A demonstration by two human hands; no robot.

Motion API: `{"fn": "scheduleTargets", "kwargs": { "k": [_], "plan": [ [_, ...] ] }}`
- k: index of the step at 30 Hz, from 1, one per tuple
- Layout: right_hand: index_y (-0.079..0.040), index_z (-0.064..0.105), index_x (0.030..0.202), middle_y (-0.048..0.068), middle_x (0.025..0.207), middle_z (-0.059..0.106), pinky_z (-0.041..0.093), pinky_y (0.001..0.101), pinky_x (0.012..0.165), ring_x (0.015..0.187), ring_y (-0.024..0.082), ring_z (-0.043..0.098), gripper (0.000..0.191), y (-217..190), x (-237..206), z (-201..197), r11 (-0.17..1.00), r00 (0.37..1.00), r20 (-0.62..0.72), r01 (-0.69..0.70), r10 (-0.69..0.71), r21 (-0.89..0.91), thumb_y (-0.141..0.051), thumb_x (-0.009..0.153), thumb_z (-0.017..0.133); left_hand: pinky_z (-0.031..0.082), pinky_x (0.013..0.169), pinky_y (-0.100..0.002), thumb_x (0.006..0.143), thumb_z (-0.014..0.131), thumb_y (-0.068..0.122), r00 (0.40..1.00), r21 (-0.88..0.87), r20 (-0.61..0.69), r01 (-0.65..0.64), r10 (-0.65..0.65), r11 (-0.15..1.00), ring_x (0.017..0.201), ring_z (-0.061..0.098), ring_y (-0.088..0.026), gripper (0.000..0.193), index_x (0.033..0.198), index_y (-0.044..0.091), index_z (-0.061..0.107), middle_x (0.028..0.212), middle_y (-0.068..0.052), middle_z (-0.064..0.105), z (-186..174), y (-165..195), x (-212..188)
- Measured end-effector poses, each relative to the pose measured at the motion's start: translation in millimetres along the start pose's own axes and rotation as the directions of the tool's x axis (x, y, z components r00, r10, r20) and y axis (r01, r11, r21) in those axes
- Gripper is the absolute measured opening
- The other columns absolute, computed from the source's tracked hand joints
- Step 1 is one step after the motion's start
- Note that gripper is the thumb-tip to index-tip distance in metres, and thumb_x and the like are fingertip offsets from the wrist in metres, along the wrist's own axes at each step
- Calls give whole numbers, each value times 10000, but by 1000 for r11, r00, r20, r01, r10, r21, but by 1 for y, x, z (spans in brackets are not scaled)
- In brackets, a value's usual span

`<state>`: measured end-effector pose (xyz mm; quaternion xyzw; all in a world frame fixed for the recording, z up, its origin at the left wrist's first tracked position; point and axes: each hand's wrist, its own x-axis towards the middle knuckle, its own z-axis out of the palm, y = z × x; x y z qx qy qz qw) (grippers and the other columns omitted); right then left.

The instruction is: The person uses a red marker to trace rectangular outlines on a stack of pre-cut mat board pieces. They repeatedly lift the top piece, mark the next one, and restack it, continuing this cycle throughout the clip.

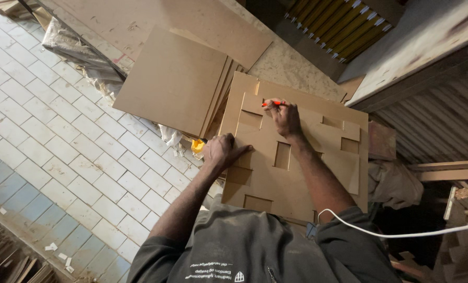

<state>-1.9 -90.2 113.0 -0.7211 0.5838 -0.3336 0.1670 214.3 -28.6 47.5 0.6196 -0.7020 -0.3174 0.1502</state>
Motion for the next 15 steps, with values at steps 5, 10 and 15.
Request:
{"fn": "scheduleTargets", "kwargs": {
  "k": [5,10,15],
  "plan": [
    [-11,747,926,121,748,736,560,365,602,672,255,701,432,12,12,-11,961,986,66,-167,156,220,-347,1086,527,555,736,-453,681,734,802,999,15,30,22,-22,1000,854,734,-311,729,843,92,737,864,-125,752,1,0,1],
    [-31,733,788,105,623,693,564,368,609,589,249,714,427,23,27,-42,973,981,56,-174,185,-153,-310,1044,535,546,757,-461,662,744,807,999,8,26,35,-35,999,925,712,-317,731,866,106,738,919,-124,749,-1,1,2],
    [-70,750,839,134,724,722,555,436,691,710,309,723,338,26,35,-46,921,998,55,18,4,-389,-296,1021,578,550,778,-453,658,731,815,997,10,48,56,-57,998,926,724,-305,734,885,117,748,931,-114,759,-2,2,2]
  ]
}}
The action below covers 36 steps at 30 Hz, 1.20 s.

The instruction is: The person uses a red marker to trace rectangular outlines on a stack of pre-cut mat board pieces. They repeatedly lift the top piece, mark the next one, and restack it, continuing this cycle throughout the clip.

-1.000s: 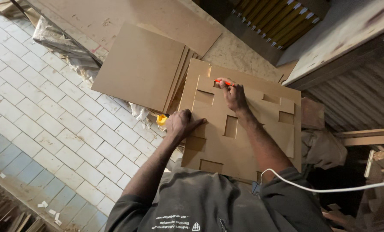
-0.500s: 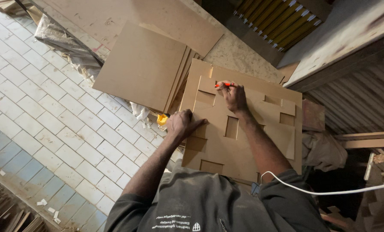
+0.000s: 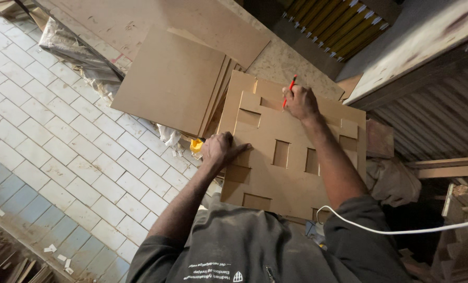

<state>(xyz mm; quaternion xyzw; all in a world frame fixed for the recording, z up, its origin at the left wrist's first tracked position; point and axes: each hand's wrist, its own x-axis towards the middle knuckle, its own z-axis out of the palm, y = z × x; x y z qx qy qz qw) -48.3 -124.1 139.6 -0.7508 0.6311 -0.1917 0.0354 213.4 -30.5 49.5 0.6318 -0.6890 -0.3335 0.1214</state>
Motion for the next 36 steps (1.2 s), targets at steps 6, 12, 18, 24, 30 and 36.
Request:
{"fn": "scheduleTargets", "kwargs": {
  "k": [6,12,18,24,30,36],
  "plan": [
    [-82,733,944,140,936,760,568,430,795,870,320,724,227,-15,-12,13,935,968,-78,252,-240,249,-227,1035,583,554,763,-460,663,723,819,1000,4,-4,1,-1,1000,921,722,-308,734,874,116,741,933,-111,753,1,0,2],
    [-72,753,1064,130,920,740,535,440,806,871,317,700,252,-50,-37,30,841,942,88,244,-324,483,-275,1009,614,555,762,-459,673,719,817,999,6,-31,-34,34,999,891,731,-310,728,837,108,741,899,-116,757,2,-4,2],
    [-80,766,969,126,962,763,494,458,894,982,318,692,270,-32,-37,32,934,941,45,327,-336,143,-275,1007,584,559,741,-458,663,721,826,1000,14,-21,-14,14,1000,861,737,-312,736,832,110,741,869,-119,757,4,-5,2],
    [-51,765,1031,141,975,750,568,360,816,917,235,719,235,-35,-38,43,863,966,176,80,-191,499,-234,1003,620,562,747,-466,659,719,830,999,24,-38,-24,24,999,883,734,-318,733,844,122,750,892,-115,760,5,-7,5],
    [-50,751,993,85,955,787,578,312,854,911,132,726,284,-42,-37,39,739,921,327,-69,-210,670,-280,1029,589,564,758,-467,648,726,833,1000,33,-30,0,1,999,917,731,-317,738,867,129,760,925,-114,761,4,-4,5],
    [-42,762,941,117,775,732,556,359,717,735,204,693,323,-31,-24,19,924,920,374,-36,-118,380,-305,1026,595,569,782,-457,645,741,821,999,11,-6,35,-35,999,933,737,-309,739,884,122,766,941,-114,765,0,-2,1]
  ]
}}
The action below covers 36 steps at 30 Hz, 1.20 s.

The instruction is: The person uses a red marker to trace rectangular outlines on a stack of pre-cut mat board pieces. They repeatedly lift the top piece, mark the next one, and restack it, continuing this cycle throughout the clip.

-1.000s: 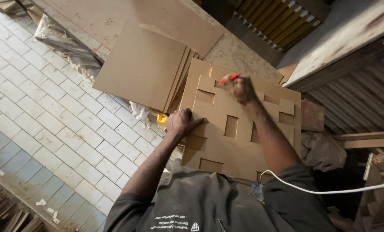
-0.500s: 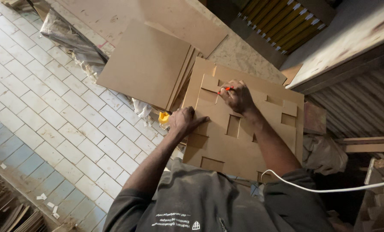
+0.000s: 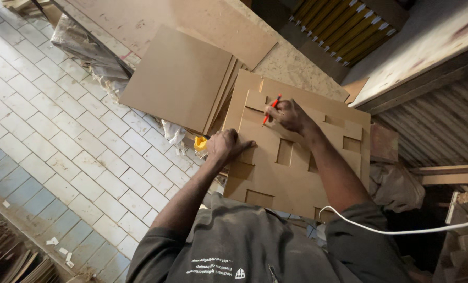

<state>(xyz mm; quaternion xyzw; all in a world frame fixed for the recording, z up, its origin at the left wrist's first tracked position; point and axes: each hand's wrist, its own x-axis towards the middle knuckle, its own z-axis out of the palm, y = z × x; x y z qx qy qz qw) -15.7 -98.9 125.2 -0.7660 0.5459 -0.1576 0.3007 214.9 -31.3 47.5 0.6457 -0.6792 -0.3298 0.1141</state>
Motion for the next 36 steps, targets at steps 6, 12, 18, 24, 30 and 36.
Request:
{"fn": "scheduleTargets", "kwargs": {
  "k": [6,12,18,24,30,36],
  "plan": [
    [-27,736,893,165,782,687,523,436,727,750,343,672,273,-1,5,-2,940,959,-189,144,-209,-310,-270,996,665,567,789,-469,644,757,795,1000,-21,-7,-11,11,1000,953,730,-324,718,914,130,770,961,-117,762,-3,3,-1],
    [-56,677,961,114,953,712,539,440,803,905,323,680,150,1,-64,54,941,904,-263,334,-338,-60,-166,1048,626,568,803,-473,652,757,800,1000,-51,0,-26,26,998,976,724,-333,718,893,124,779,986,-128,758,-1,-6,3],
    [-75,733,1064,92,985,704,500,437,821,933,300,664,165,-36,-114,104,902,899,-108,431,-425,36,-164,930,696,582,832,-475,662,752,797,999,-29,30,-23,24,999,989,738,-333,716,896,121,781,1012,-133,760,4,-11,10],
    [-114,704,929,53,914,722,466,431,828,964,254,677,80,-47,-126,91,865,904,-74,375,-421,-334,-191,919,718,576,804,-476,626,779,795,999,-28,-15,-45,44,999,968,729,-337,734,893,110,779,1004,-140,752,2,-11,8],
    [-86,763,1036,99,966,750,488,412,824,897,262,690,159,-51,-134,99,933,931,-62,360,-360,-5,-198,943,698,585,794,-465,645,756,802,999,-37,23,-25,26,999,947,747,-322,738,912,114,775,974,-133,764,0,-13,5],
    [-72,750,1028,131,901,737,558,385,795,841,289,702,186,-55,-130,111,942,976,51,189,-211,279,-216,995,636,581,771,-462,626,763,812,1000,-43,14,-20,20,999,923,747,-317,749,884,109,772,942,-140,764,2,-15,8]
  ]
}}
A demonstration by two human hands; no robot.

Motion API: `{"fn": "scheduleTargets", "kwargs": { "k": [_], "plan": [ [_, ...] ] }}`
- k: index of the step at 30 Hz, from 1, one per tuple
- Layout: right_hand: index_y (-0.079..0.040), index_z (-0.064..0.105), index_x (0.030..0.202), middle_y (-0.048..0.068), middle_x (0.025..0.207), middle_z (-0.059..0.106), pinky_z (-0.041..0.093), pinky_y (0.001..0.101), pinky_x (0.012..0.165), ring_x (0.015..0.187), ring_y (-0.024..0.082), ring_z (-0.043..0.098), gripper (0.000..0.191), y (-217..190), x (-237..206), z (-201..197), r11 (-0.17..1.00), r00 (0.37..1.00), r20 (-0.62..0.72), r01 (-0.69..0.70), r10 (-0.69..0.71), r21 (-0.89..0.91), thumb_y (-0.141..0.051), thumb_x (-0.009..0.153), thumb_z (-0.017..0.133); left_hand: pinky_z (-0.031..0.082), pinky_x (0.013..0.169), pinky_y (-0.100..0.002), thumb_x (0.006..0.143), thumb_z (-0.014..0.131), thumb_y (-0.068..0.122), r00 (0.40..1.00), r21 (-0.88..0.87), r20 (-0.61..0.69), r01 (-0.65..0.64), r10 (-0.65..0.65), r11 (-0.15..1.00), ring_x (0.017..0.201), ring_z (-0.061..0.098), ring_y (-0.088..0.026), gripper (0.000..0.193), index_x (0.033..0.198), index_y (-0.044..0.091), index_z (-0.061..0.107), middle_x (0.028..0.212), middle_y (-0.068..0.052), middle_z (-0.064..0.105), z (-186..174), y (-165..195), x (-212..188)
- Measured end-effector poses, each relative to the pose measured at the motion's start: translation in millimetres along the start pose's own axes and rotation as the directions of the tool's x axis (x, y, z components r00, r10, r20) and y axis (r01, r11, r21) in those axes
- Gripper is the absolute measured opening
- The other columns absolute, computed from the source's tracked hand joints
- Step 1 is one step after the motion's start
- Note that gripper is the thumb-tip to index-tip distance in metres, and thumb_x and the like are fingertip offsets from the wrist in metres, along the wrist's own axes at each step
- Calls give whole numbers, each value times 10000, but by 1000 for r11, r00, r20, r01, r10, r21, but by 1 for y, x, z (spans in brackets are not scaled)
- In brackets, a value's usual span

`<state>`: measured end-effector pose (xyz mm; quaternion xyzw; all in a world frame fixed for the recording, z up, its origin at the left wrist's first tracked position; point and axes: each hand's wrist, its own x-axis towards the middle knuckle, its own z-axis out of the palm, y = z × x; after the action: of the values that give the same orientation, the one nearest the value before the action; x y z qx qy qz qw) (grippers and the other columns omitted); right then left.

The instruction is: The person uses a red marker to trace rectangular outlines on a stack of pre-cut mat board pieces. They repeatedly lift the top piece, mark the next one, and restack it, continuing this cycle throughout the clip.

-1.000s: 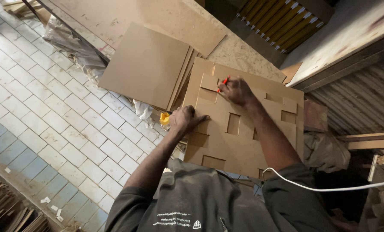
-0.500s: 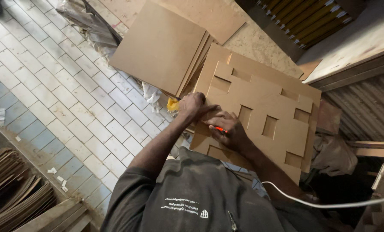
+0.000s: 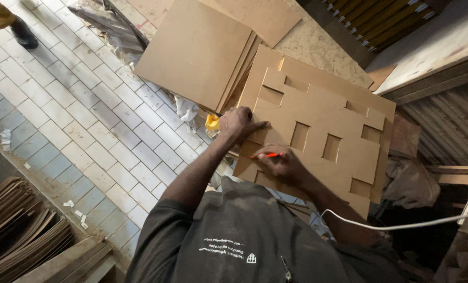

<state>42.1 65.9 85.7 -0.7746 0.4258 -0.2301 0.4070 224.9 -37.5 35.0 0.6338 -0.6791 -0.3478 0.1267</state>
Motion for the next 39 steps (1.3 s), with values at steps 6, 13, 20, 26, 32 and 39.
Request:
{"fn": "scheduleTargets", "kwargs": {
  "k": [6,13,20,26,32,39],
  "plan": [
    [-111,821,969,227,759,653,533,417,682,680,356,645,245,8,1,-32,925,950,135,-231,281,-303,-246,1000,619,574,767,-467,618,768,820,1000,-11,-11,4,-4,1000,916,742,-326,762,881,104,778,942,-145,763,4,-3,0],
    [-11,668,748,180,719,625,492,468,633,688,371,603,292,10,-2,-26,842,981,-144,29,-127,-539,-246,905,739,573,774,-470,582,780,832,999,12,-47,-1,1,1000,916,737,-327,778,876,112,785,942,-148,762,7,2,-5],
    [-32,705,926,106,869,716,500,426,700,794,297,653,117,-6,-60,3,904,964,-40,231,-262,-359,-144,902,732,568,768,-472,586,779,825,998,-13,-65,-10,9,1000,905,734,-335,765,881,120,781,931,-150,757,12,0,-3],
    [-61,695,932,79,914,726,501,414,795,899,279,683,96,-9,-72,16,880,929,47,364,-368,-304,-135,888,736,565,761,-473,632,766,805,996,-31,-74,-59,56,998,871,737,-325,756,847,80,758,890,-155,760,14,1,-6],
    [-52,699,983,75,960,744,482,406,798,919,271,685,100,-8,-79,9,896,945,-83,268,-316,-355,-101,896,698,564,779,-474,648,758,816,993,-38,-86,-80,77,996,852,733,-332,774,869,75,756,866,-158,745,19,1,-7],
    [-72,723,894,64,824,713,468,437,746,806,279,657,78,-13,-94,-10,831,975,-117,95,-189,-549,-137,852,733,562,768,-490,633,772,799,995,-8,-82,-56,56,998,859,723,-339,760,846,69,766,878,-166,745,21,5,-4]
  ]
}}
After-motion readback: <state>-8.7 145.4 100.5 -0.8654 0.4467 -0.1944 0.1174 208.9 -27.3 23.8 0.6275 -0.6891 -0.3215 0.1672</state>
